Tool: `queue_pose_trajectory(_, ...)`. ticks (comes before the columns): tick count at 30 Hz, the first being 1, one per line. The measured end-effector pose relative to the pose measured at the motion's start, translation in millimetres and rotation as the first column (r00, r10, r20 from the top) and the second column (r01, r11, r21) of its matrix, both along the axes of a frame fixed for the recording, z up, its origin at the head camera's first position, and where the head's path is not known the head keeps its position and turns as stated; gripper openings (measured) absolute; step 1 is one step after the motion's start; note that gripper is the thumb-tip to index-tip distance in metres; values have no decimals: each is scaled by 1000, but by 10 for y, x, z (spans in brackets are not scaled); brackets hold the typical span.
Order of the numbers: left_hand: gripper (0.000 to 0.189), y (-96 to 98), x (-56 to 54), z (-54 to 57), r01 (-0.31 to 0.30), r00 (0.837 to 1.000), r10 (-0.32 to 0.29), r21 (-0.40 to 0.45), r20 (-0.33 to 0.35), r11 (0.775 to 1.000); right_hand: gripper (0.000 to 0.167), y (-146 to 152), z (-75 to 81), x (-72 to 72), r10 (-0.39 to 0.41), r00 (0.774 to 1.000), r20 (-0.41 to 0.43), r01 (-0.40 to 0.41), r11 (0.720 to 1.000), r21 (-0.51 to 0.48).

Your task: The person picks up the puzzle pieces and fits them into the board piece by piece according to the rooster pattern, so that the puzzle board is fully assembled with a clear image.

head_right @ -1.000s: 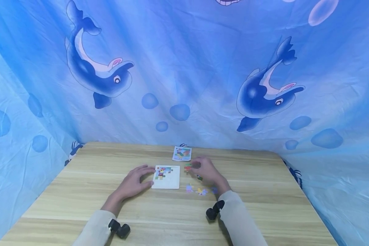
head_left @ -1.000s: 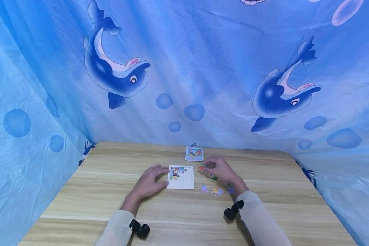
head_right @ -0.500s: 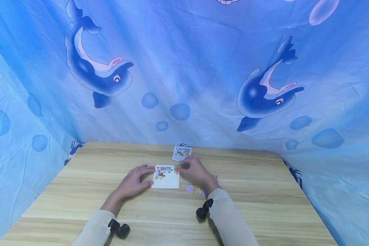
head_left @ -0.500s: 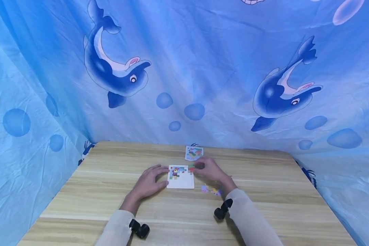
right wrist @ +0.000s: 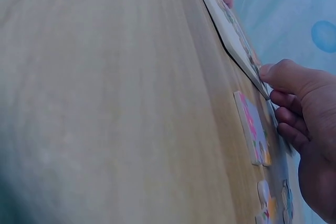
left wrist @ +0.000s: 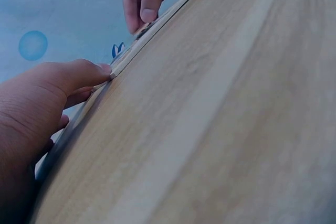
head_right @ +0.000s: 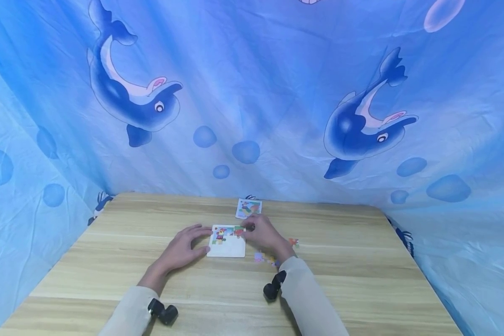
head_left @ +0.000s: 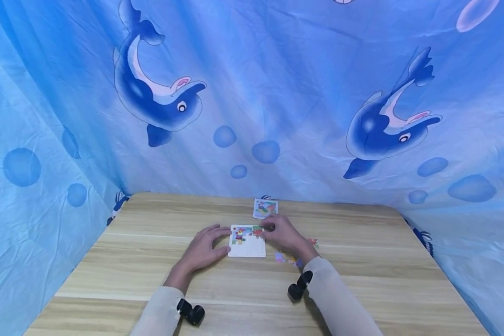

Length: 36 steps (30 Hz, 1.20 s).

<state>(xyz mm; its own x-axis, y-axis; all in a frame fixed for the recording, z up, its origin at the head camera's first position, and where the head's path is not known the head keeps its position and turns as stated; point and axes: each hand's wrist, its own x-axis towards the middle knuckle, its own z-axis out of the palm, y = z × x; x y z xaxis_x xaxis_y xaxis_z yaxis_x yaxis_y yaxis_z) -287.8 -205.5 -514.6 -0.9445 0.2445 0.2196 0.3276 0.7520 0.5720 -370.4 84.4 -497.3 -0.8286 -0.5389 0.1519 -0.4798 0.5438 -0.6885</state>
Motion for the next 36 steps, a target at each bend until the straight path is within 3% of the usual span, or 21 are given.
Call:
queue_pose_trajectory(26, 51, 8, -11, 17, 0, 1000, 0, 5, 17, 1000, 23, -16, -14, -4, -11, 998, 60, 14, 999, -50)
queue_pose_trajectory(36, 52, 2, -4, 16, -4, 1000, 4, 4, 8, 1000, 21, -39, -54, -22, 0, 1000, 24, 1, 999, -51)
